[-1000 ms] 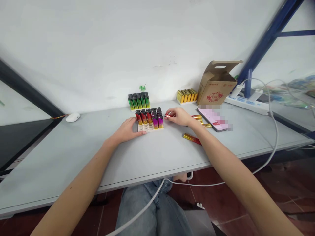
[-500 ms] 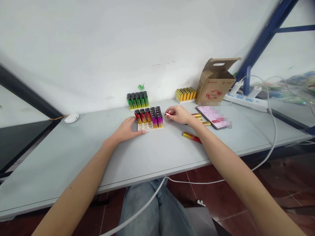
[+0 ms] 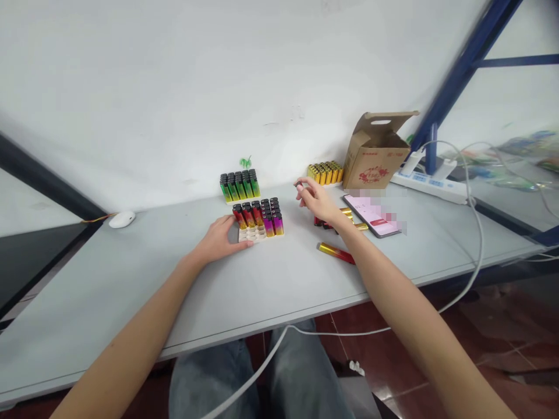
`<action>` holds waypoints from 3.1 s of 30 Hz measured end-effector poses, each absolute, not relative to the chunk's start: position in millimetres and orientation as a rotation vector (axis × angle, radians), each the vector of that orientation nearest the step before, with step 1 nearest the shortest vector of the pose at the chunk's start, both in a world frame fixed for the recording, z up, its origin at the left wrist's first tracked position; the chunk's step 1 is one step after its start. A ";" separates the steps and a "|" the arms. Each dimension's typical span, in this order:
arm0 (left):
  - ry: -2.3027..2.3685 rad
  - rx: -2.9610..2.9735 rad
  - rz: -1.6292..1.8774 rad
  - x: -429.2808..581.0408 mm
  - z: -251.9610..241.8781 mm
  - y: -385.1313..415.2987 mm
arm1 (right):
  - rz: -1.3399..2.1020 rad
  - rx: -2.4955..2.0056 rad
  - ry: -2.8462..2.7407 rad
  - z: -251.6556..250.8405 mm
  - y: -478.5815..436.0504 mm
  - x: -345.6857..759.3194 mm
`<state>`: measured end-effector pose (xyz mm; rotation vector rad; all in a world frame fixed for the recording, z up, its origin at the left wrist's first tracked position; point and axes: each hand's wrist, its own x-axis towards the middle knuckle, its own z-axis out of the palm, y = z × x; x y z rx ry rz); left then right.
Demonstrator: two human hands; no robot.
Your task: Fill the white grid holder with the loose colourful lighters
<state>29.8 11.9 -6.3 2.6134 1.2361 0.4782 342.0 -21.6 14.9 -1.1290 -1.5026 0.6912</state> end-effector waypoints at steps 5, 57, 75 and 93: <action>1.224 2.610 0.462 31.4 -4.1 8.2 | 1.198 -0.991 -1.127 28.5 -24.7 337.8; 1.169 2.552 0.640 34.8 -5.6 -8.7 | 0.914 -0.932 -1.125 18.2 -28.5 304.4; 1.178 2.559 0.621 36.5 -4.4 -10.0 | 0.304 -0.987 -1.850 15.0 -54.6 261.1; 1.176 2.558 0.656 36.1 -7.4 -8.1 | -0.183 -1.105 -1.950 9.2 -56.6 255.7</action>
